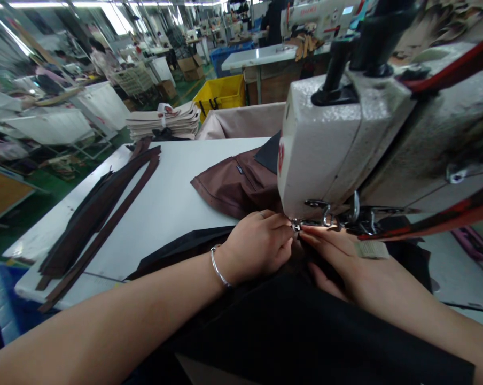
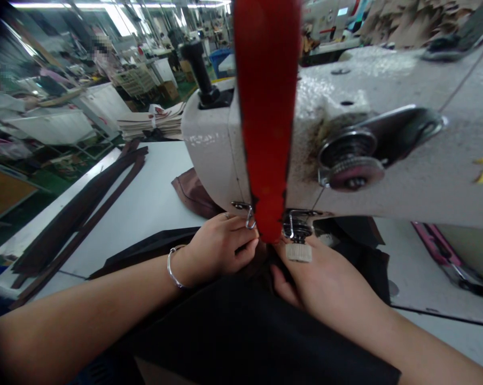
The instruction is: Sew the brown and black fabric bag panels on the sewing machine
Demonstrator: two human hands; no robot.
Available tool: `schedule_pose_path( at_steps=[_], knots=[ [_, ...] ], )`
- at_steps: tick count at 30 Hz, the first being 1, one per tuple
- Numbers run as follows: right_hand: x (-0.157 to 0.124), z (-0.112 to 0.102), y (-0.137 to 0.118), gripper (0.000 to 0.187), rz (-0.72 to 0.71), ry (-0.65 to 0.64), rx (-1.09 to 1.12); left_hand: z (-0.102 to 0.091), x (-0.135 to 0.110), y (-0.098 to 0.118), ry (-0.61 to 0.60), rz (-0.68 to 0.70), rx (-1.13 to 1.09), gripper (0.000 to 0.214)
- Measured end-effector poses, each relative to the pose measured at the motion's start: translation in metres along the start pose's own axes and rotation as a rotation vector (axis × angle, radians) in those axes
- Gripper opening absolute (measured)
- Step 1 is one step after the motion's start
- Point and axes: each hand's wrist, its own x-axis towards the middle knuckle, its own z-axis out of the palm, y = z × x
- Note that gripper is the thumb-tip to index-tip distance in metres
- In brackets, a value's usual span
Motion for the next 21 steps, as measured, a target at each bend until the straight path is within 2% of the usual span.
schedule_pose_path(
  at_steps=[8, 13, 18, 21],
  knots=[
    [0.0007, 0.0010, 0.0009, 0.047, 0.011, 0.012, 0.023, -0.0007, 0.0013, -0.0009, 0.034, -0.007, -0.021, 0.015],
    [-0.0004, 0.0003, 0.0012, 0.049, 0.023, 0.006, 0.061, -0.0048, 0.0010, -0.0015, 0.027, -0.015, -0.023, 0.014],
    [0.0009, 0.0024, -0.0031, 0.049, 0.033, -0.002, 0.070, 0.0019, 0.0008, -0.0018, 0.036, -0.023, -0.020, 0.014],
    [0.0041, 0.0037, 0.0032, 0.050, 0.052, -0.017, 0.102, -0.0008, 0.0027, 0.0012, 0.013, -0.039, -0.019, 0.013]
  ],
)
